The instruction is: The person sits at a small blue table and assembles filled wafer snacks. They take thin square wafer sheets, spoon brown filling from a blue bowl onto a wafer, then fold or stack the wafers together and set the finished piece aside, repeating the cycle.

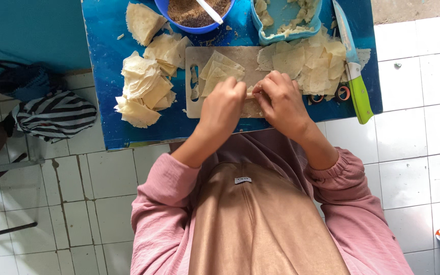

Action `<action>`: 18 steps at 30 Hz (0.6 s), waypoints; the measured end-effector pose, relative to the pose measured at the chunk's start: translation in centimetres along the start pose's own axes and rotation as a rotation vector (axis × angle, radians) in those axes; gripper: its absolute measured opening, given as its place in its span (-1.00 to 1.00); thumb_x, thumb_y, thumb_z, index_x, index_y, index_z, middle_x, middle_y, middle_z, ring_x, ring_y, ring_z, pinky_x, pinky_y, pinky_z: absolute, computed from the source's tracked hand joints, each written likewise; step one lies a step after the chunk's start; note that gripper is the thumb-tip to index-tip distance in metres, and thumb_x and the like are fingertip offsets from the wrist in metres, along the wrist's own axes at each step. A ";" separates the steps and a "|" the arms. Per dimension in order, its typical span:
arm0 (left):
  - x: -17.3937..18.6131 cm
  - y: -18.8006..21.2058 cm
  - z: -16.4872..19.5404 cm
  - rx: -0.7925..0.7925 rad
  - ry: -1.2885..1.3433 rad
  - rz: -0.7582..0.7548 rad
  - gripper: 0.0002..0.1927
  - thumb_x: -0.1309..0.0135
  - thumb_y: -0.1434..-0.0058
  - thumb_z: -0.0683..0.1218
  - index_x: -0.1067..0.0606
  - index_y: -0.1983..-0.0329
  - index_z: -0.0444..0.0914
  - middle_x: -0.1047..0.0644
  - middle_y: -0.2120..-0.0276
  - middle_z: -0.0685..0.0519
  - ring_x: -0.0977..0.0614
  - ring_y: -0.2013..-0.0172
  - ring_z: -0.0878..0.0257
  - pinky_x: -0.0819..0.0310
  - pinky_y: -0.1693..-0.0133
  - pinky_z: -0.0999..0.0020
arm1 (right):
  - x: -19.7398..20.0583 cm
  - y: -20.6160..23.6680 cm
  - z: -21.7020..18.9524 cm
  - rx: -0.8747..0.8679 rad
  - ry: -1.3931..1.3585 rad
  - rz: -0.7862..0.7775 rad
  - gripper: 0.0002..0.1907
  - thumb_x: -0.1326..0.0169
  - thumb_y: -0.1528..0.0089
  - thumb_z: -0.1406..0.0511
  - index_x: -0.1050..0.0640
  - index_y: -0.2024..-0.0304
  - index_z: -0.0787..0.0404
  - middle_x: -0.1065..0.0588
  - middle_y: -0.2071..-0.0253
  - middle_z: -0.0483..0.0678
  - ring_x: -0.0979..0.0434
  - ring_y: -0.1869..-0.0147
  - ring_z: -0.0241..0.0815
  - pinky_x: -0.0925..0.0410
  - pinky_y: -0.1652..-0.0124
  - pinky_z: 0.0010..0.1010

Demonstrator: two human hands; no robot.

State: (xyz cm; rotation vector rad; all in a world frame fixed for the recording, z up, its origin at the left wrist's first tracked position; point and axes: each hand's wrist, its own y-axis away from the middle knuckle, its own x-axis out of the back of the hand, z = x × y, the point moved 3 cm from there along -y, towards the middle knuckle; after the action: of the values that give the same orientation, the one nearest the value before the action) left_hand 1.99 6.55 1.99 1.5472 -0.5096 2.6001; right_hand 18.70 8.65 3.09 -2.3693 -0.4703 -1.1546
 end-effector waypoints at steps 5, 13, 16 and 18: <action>-0.4 3.5 2.4 -0.105 -0.415 0.127 -0.53 -0.03 -0.22 -0.14 -0.50 -0.21 -0.36 -0.49 -0.05 -0.01 -0.53 -0.02 0.17 -0.45 0.07 0.32 | 0.0 0.5 -0.5 0.025 0.076 0.091 -0.93 -0.26 -0.28 0.31 -0.61 0.21 0.12 -0.42 0.10 -0.06 -0.41 -0.03 0.00 -0.20 0.00 -0.19; -1.2 3.2 2.2 -0.065 -0.576 0.127 -0.45 0.02 -0.29 -0.13 -0.41 -0.37 -0.31 -0.35 -0.35 0.00 -0.39 -0.22 0.18 -0.27 -0.19 0.29 | -0.1 0.8 -1.4 0.152 0.198 0.208 -0.87 -0.21 -0.31 0.37 -0.64 0.08 0.16 -0.45 -0.01 -0.11 -0.42 -0.15 -0.06 -0.21 -0.12 -0.19; -1.0 2.4 2.0 -0.072 -0.585 0.149 -0.46 0.02 -0.29 -0.13 -0.43 -0.36 -0.31 -0.31 -0.41 -0.01 -0.38 -0.24 0.18 -0.23 -0.20 0.29 | -0.1 0.8 -1.2 0.205 0.315 0.200 -0.79 -0.21 -0.32 0.34 -0.66 -0.01 0.16 -0.46 -0.08 -0.13 -0.41 -0.21 -0.08 -0.20 -0.17 -0.20; -0.7 1.6 1.9 -0.067 -0.546 0.167 -0.47 0.00 -0.31 -0.14 -0.43 -0.36 -0.33 -0.29 -0.44 -0.01 -0.38 -0.25 0.17 -0.21 -0.20 0.29 | -0.1 0.5 -1.1 0.218 0.353 0.185 -0.76 -0.23 -0.32 0.31 -0.66 -0.04 0.17 -0.46 -0.10 -0.13 -0.40 -0.23 -0.09 -0.18 -0.17 -0.19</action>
State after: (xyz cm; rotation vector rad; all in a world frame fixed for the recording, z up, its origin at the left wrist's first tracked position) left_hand 3.53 4.50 1.78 2.2793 -0.7811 2.2062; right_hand 18.19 7.63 3.41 -1.9267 -0.2365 -1.3242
